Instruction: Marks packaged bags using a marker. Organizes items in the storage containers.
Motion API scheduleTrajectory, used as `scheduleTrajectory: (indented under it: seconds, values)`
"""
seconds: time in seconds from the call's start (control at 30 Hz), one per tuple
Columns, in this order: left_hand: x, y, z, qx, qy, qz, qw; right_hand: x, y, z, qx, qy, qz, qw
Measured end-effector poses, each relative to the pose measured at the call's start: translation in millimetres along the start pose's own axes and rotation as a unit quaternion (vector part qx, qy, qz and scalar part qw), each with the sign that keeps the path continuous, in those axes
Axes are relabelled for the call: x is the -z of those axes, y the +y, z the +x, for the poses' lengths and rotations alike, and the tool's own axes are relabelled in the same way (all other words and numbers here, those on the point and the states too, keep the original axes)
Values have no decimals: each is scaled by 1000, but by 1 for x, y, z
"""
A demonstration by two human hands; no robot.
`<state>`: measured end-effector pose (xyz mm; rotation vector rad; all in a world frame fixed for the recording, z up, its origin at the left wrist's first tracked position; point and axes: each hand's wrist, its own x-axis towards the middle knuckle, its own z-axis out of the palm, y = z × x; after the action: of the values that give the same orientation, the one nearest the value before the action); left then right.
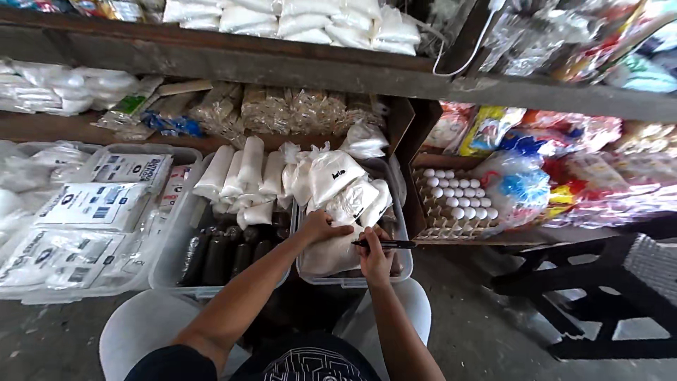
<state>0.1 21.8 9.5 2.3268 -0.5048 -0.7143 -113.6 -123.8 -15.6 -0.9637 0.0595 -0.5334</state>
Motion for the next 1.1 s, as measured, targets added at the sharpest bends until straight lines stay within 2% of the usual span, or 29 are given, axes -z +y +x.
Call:
scheduleTrajectory:
  seconds: [0.1, 0.17, 0.27, 0.33, 0.47, 0.6, 0.7, 0.93, 1.1]
  values:
    - [1, 3, 12, -10, 10, -4, 1000, 0, -5, 14, 12, 8, -10, 1000]
    - [-2, 0, 19, -4, 54, -46, 997, -5, -11, 19, 32, -19, -31, 999]
    - [-12, -4, 24, -3, 110, -91, 990, -14, -11, 18, 53, -66, -125, 989]
    - [-12, -2, 23, -17, 102, -85, 991, -12, -4, 18, 57, -83, -198, 975]
    - [-4, -14, 30, -87, 55, -25, 994, -5, 1, 27, 84, -108, -254, 958]
    - [-6, -16, 31, -90, 60, -14, 994, -2, 4, 33, 132, -145, -338, 921]
    - [-7, -14, 30, -82, 63, -24, 994, -4, 0, 33, 126, -148, -389, 901]
    - [-9, -16, 30, -76, 65, -32, 994, -5, 2, 31, 123, -152, -420, 886]
    - [-9, -17, 30, -77, 69, -28, 994, -7, 3, 32, 127, -133, -415, 891]
